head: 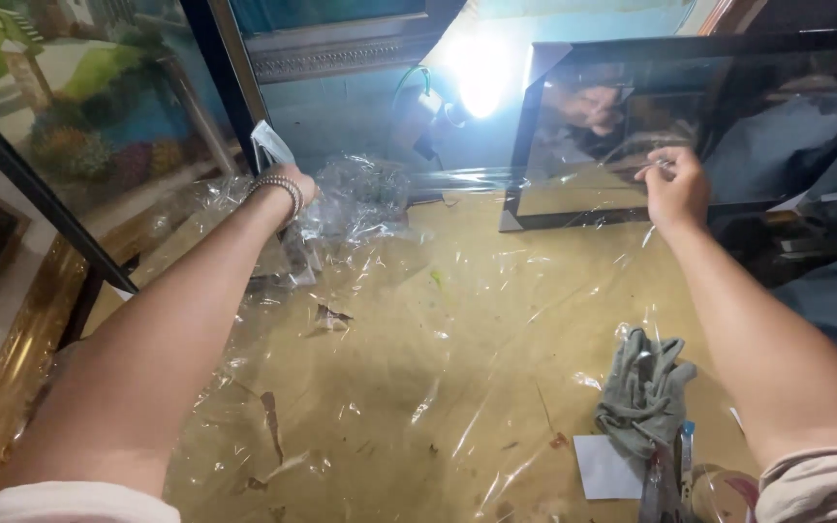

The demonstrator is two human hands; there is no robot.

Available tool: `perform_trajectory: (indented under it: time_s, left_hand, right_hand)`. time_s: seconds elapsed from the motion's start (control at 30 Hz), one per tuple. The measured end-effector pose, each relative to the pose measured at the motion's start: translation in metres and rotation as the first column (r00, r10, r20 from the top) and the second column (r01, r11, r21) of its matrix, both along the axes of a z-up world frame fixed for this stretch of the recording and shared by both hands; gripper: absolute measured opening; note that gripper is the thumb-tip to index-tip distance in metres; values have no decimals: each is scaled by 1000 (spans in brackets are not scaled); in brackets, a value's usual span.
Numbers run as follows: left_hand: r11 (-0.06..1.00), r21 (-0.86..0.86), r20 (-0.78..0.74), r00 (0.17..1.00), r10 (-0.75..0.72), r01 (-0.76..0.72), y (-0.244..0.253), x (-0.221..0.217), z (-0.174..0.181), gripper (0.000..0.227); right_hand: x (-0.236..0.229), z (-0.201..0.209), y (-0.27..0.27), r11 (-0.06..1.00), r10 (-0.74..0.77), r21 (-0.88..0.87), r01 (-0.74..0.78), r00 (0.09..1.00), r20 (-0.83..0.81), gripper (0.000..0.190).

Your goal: Unrolling a large roll of plastic wrap, cutting a section with a utility knife, and spreading it out on a workbench.

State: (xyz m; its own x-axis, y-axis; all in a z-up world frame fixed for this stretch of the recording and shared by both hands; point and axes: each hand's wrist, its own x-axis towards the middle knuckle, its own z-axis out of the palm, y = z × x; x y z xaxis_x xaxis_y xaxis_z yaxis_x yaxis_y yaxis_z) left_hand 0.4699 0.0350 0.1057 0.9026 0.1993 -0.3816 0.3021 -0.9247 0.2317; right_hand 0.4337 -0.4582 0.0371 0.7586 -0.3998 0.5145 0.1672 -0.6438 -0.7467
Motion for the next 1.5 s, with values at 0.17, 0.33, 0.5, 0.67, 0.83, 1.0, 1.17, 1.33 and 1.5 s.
perform_trajectory:
  time_s: [0.17, 0.33, 0.5, 0.67, 0.83, 1.0, 1.17, 1.33, 1.5]
  left_hand:
    - [845, -504, 331, 864, 380, -179, -17, 15, -24, 25]
    - [874, -429, 654, 746, 124, 230, -34, -78, -24, 48]
    - [894, 152, 783, 500, -369, 421, -15, -217, -65, 45]
    - [996, -7, 663, 745, 69, -85, 73, -280, -152, 70]
    - [973, 161, 220, 967, 129, -166, 147, -306, -142, 72]
    - [956, 239, 179, 976, 126, -167, 161, -307, -152, 75]
    - [988, 151, 581, 811, -68, -25, 137, -287, -164, 53]
    - [999, 20, 721, 692, -39, 35, 119, -286, -190, 48]
    - [987, 136, 798, 600, -62, -80, 122, -257, -264, 61]
  right_hand:
    - [40, -60, -41, 904, -409, -196, 379, 900, -150, 13]
    - [-45, 10, 64, 811, -561, 212, 545, 828, 17, 51]
    - [-159, -7, 154, 991, 131, -25, -129, 990, 61, 23]
    - [-214, -67, 183, 735, 52, -423, -529, 667, -743, 61]
    - [-238, -39, 178, 764, -135, -347, -544, 391, -910, 64]
    - [-223, -21, 202, 775, -176, -351, -525, 354, -918, 69]
    - [-175, 48, 290, 518, 67, -631, -578, 763, -643, 58]
    - [-107, 143, 412, 375, 412, -830, -413, 876, -249, 54]
    - [-24, 223, 510, 317, 510, -928, -194, 860, -6, 54]
